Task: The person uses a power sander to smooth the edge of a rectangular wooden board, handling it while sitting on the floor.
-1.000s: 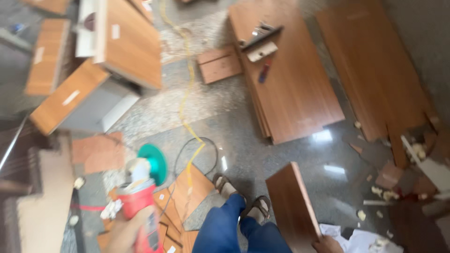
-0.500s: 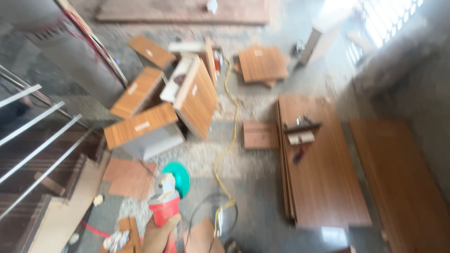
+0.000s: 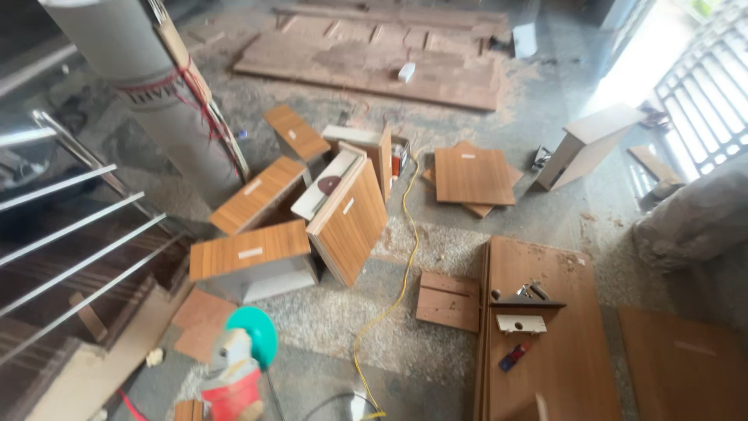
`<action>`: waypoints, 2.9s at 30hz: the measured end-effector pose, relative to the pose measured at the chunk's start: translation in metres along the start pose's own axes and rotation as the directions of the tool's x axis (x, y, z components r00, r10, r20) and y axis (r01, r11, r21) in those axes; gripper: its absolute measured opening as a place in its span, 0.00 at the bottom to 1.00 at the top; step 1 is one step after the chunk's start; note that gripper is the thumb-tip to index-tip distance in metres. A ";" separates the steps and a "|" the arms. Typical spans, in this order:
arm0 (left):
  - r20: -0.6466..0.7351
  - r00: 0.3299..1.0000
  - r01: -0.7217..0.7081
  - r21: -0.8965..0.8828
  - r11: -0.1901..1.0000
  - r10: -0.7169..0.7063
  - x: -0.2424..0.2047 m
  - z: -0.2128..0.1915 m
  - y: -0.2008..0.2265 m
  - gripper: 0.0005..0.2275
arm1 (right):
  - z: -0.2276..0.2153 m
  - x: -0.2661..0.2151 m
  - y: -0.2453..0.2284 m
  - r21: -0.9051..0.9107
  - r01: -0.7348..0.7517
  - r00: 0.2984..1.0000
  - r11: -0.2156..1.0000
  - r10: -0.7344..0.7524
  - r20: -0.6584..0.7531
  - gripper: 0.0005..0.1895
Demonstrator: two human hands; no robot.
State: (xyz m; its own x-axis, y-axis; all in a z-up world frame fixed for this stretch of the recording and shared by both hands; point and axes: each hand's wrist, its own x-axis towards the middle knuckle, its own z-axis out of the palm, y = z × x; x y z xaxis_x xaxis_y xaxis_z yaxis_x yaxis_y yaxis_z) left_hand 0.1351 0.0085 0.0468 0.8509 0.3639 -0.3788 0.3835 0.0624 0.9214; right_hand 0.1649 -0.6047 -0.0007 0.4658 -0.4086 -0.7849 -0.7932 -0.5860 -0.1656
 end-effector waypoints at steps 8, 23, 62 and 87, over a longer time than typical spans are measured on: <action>-0.204 0.978 0.055 0.079 0.995 -0.038 -0.033 0.011 0.050 0.20 | 0.031 0.050 0.084 -0.090 -0.028 1.000 0.996 0.028 -0.001 0.17; -0.250 0.945 0.257 0.170 0.951 -0.211 0.083 -0.057 0.007 0.22 | 0.142 0.210 -0.099 0.328 -0.195 0.963 0.925 0.244 -0.116 0.21; -0.138 0.979 0.204 0.630 0.750 -0.150 0.128 -0.098 -0.112 0.32 | 0.312 0.365 -0.249 0.965 -0.217 0.911 -0.146 0.324 0.254 0.25; -0.234 0.944 0.318 0.446 0.837 -0.234 0.092 0.161 -0.192 0.27 | 0.118 0.396 -0.028 0.517 0.604 0.790 0.606 -0.542 -0.287 0.45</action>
State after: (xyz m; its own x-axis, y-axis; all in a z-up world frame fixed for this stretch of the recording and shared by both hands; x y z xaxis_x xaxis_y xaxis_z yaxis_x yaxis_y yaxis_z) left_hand 0.1974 -0.1202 -0.1788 0.6293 0.5466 -0.5524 0.7514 -0.2463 0.6122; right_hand 0.3249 -0.6678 -0.3775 0.9102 -0.2063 -0.3590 -0.4028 -0.2400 -0.8833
